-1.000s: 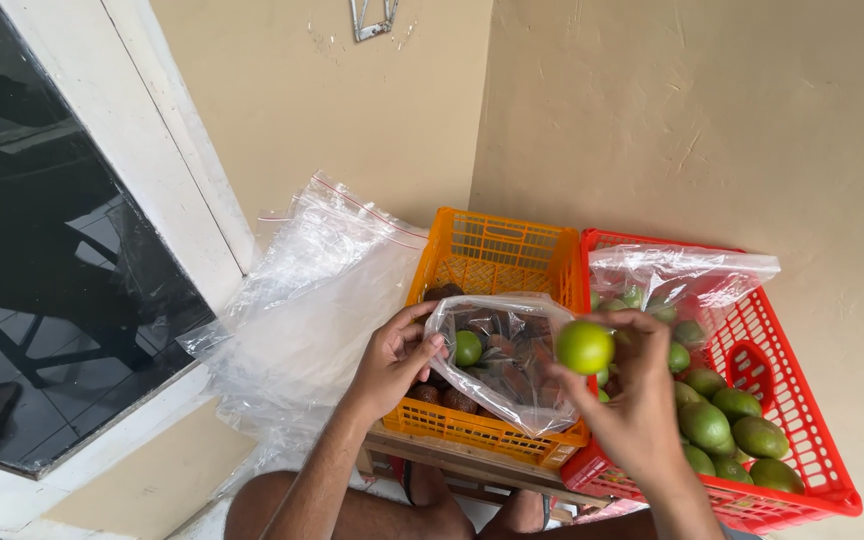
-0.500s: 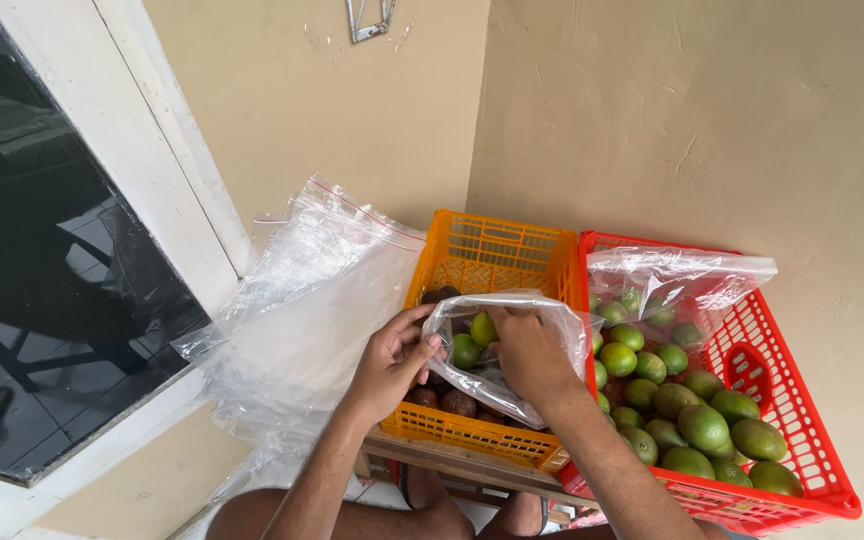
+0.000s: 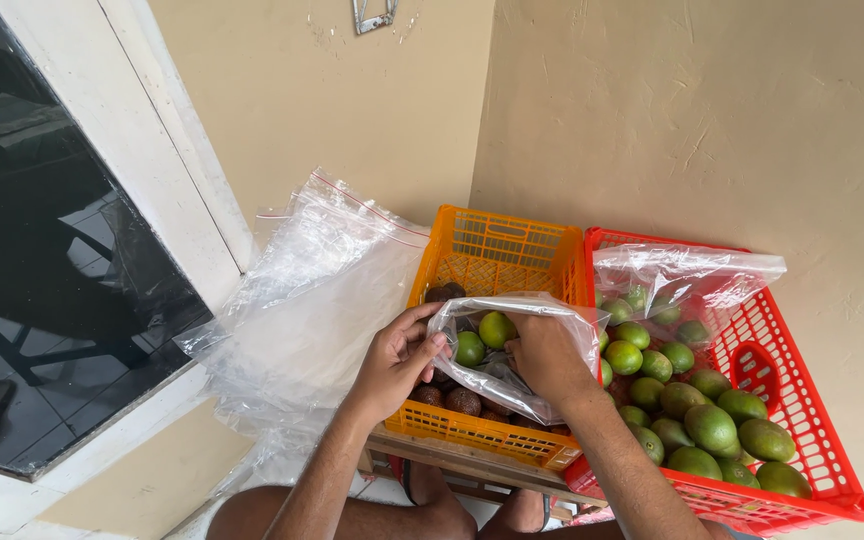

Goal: The person picks up green limes from a red crate and places them into a clear plastic bag held over an orange crate containing snake fruit.

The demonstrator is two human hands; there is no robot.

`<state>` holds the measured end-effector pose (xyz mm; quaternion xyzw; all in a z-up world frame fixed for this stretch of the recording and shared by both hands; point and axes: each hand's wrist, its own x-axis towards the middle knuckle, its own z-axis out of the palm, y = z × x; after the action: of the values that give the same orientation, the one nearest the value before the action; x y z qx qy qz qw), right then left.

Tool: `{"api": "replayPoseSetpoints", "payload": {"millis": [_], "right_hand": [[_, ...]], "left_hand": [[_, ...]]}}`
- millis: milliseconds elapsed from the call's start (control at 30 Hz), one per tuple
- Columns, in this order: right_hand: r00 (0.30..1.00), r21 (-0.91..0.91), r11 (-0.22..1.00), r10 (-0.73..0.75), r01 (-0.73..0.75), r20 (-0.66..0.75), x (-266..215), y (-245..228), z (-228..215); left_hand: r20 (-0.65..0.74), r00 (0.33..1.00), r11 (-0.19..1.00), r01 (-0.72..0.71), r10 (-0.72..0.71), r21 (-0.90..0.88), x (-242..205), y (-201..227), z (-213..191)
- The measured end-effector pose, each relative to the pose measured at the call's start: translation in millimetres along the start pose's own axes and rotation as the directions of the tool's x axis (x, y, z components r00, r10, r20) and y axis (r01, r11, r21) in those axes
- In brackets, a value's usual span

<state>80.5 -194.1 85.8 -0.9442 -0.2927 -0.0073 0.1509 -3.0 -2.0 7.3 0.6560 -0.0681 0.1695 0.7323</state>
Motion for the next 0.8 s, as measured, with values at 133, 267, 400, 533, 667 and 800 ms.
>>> {"api": "replayPoseSetpoints", "payload": {"millis": [133,267,400,533,667,800], "right_hand": [[0.999,-0.093,0.995,-0.033,0.030,-0.027,2,11,14],[0.999,-0.106,0.994,-0.016,0.013,-0.030,-9,-2,-1],[1.000,-0.060,0.998,0.000,-0.002,-0.025,-10,1,-1],[1.000,0.017,1.000,0.023,-0.023,0.006,-10,-3,-9],[1.000,0.117,0.993,0.028,-0.029,0.012,-14,0,-10],[1.000,0.154,0.988,-0.007,0.007,-0.001,-14,6,-4]], "left_hand": [[0.000,1.000,1.000,0.002,-0.002,0.007,0,1,1],[0.003,1.000,1.000,-0.001,0.001,0.005,-2,0,1],[0.006,1.000,1.000,-0.011,0.011,0.000,-2,-2,1],[0.001,1.000,1.000,-0.008,0.008,-0.004,-1,0,2],[0.001,1.000,1.000,-0.023,0.023,0.004,-1,-3,0],[-0.003,0.999,0.999,-0.048,0.048,-0.003,-1,-6,-1]]}}
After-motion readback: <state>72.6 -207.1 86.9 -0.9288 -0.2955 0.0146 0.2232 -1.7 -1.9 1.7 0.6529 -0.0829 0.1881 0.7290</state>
